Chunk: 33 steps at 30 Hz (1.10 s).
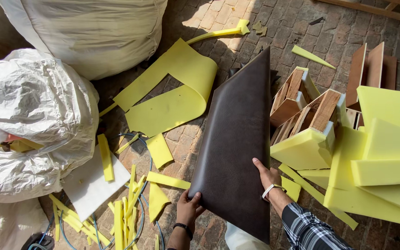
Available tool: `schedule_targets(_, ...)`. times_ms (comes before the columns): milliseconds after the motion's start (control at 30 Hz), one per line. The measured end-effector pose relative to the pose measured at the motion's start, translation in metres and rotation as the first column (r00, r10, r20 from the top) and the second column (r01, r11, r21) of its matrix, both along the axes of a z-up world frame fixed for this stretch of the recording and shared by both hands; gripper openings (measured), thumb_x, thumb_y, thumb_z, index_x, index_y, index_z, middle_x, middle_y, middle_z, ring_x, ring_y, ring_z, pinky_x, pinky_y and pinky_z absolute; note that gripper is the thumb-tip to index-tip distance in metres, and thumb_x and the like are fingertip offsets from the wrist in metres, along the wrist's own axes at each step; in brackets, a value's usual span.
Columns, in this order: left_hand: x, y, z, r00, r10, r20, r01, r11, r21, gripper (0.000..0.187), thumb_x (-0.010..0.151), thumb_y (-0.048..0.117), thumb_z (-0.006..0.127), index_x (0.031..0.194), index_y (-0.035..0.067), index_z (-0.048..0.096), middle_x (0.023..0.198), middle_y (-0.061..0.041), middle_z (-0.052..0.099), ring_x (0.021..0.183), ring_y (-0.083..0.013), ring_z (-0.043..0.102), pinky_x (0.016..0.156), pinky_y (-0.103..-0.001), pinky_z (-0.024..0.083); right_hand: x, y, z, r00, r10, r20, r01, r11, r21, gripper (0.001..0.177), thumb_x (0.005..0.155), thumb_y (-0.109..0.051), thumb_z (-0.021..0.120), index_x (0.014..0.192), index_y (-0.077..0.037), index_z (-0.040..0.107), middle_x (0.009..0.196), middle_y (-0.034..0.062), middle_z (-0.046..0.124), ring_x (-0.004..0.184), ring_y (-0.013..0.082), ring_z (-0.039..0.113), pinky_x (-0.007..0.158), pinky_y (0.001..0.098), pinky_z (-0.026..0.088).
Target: The person staples dark brown fabric onto a wooden board using a pneumatic staple gun, trims excess fabric with shears, and flips the board to continue stapling along the edges. The work is performed on a wooden workbench in a workshop with foam scraps and tools nearby.
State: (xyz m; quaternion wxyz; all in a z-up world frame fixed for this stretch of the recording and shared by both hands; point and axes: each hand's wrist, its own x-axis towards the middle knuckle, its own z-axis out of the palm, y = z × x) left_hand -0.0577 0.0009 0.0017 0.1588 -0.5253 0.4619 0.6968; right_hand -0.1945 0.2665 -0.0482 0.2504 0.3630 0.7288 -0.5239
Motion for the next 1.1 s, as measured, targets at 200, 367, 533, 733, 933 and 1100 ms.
schedule_targets(200,-0.023,0.004,-0.008,1.0,0.002,0.003,-0.002,1.0,0.031,0.056,0.097,0.016,0.063,0.149,0.009,0.045,0.126,-0.015,0.064,0.115,-0.0279,0.07,0.092,-0.045,0.061,-0.019,0.008,-0.011,1.0,-0.006,0.022,0.005,0.999,0.039,0.085,0.082,-0.061,0.073,0.122,0.014,0.063,0.115,0.0323,0.069,0.104,0.0429,0.074,0.096,0.05,0.06)
schedule_targets(367,-0.033,0.006,-0.013,0.999,0.001,0.045,-0.001,1.0,0.002,0.054,0.097,0.014,0.063,0.149,0.008,0.046,0.124,-0.014,0.065,0.114,-0.0274,0.07,0.092,-0.046,0.066,-0.025,0.01,-0.018,0.998,-0.028,0.059,0.027,0.999,0.019,0.086,0.082,-0.06,0.073,0.129,0.01,0.058,0.121,0.0313,0.066,0.112,0.0435,0.07,0.102,0.052,0.056)
schedule_targets(533,-0.048,0.009,-0.015,1.0,0.012,0.026,-0.01,0.998,-0.054,0.054,0.097,0.014,0.065,0.148,0.006,0.048,0.123,-0.018,0.065,0.116,-0.0292,0.07,0.09,-0.045,0.062,-0.033,0.01,-0.014,0.997,-0.067,0.034,0.069,0.997,-0.046,0.086,0.083,-0.058,0.075,0.13,0.013,0.058,0.123,0.0316,0.065,0.112,0.0434,0.07,0.103,0.0515,0.055)
schedule_targets(733,-0.079,-0.004,-0.044,0.989,-0.092,-0.12,0.076,0.988,-0.131,0.073,0.092,0.017,0.071,0.155,0.016,0.035,0.14,-0.016,0.052,0.126,-0.029,0.06,0.103,-0.047,0.059,-0.08,0.006,-0.005,0.998,-0.066,-0.017,0.066,0.998,-0.013,0.091,0.084,-0.065,0.067,0.129,0.014,0.063,0.118,0.0302,0.07,0.109,0.0418,0.074,0.097,0.0494,0.06)
schedule_targets(933,-0.043,-0.027,-0.117,0.858,-0.499,0.12,0.499,0.757,-0.422,0.072,0.087,0.025,0.076,0.151,0.02,0.043,0.149,-0.009,0.051,0.133,-0.0259,0.057,0.111,-0.043,0.051,-0.093,0.055,-0.054,0.96,0.239,0.144,-0.279,0.843,0.46,0.093,0.091,-0.07,0.056,0.153,-0.005,0.035,0.131,0.0285,0.06,0.119,0.043,0.063,0.099,0.0538,0.052)
schedule_targets(1100,0.071,-0.047,-0.151,0.548,-0.719,0.427,0.835,0.504,-0.222,0.057,0.087,0.036,0.078,0.141,0.02,0.063,0.143,-0.004,0.065,0.137,-0.0211,0.059,0.118,-0.037,0.044,-0.011,0.078,-0.107,0.866,0.466,0.184,-0.501,0.8,0.331,0.085,0.088,-0.067,0.064,0.143,-0.004,0.05,0.135,0.0189,0.064,0.124,0.0339,0.063,0.106,0.0454,0.05)
